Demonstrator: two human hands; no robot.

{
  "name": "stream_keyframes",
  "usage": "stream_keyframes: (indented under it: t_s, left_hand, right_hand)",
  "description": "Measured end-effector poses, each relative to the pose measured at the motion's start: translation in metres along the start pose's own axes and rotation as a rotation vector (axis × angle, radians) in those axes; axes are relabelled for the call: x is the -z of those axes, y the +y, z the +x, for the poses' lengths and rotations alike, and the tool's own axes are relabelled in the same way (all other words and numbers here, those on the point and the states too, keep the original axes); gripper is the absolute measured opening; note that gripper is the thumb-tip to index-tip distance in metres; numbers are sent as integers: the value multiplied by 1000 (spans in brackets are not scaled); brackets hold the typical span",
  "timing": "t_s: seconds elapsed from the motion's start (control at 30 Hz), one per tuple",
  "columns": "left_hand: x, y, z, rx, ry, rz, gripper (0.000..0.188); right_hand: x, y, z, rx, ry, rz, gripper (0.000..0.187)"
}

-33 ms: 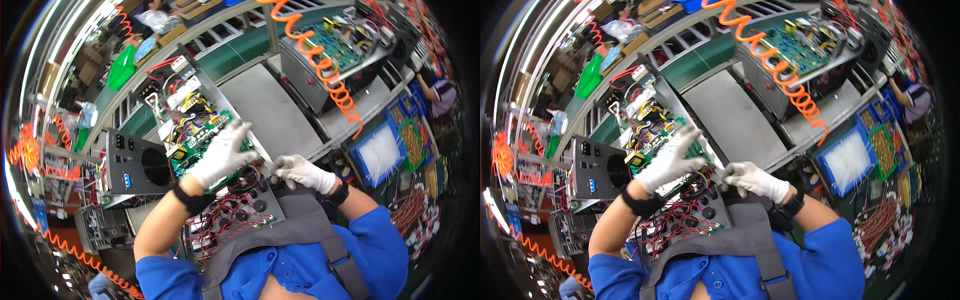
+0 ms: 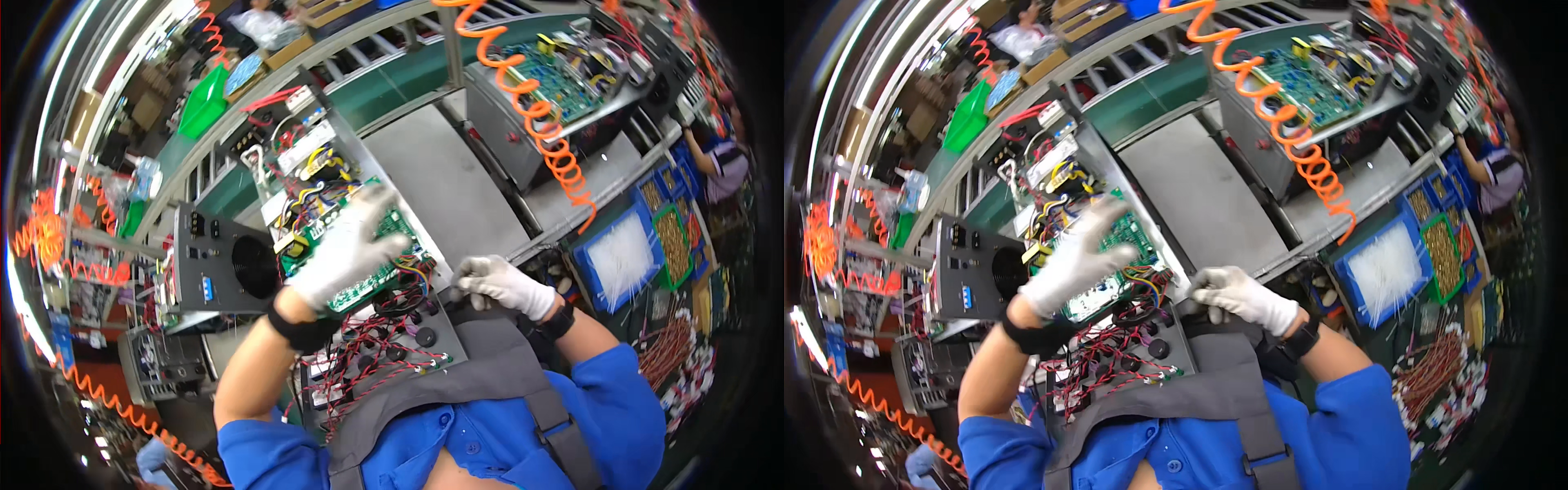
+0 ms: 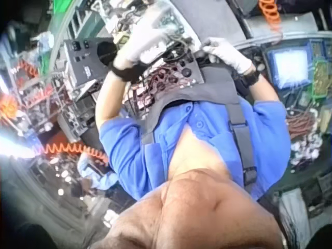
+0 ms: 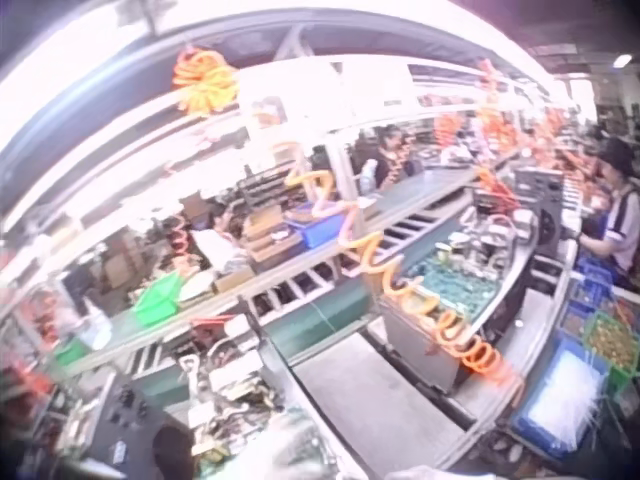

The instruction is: Assembling and wiring an electronic control unit on a factory assembly line.

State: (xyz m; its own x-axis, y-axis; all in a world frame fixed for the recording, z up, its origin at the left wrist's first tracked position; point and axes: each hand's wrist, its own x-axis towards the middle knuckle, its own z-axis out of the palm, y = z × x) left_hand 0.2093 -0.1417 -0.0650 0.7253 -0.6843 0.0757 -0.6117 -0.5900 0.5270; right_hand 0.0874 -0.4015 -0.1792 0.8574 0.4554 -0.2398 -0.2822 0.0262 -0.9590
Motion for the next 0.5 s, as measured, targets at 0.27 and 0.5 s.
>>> stream_keyframes:
  t_s: [0.27, 0.5]
  left_hand:
    - [87, -19, -217, 1039, -50, -62, 33]
    - [2, 22, -290, 1089, -62, -603, 45]
  right_hand:
    - [-6, -23, -35, -123, -32, -129, 45]
    - [-17, -22, 8, 352, -291, -637, 44]
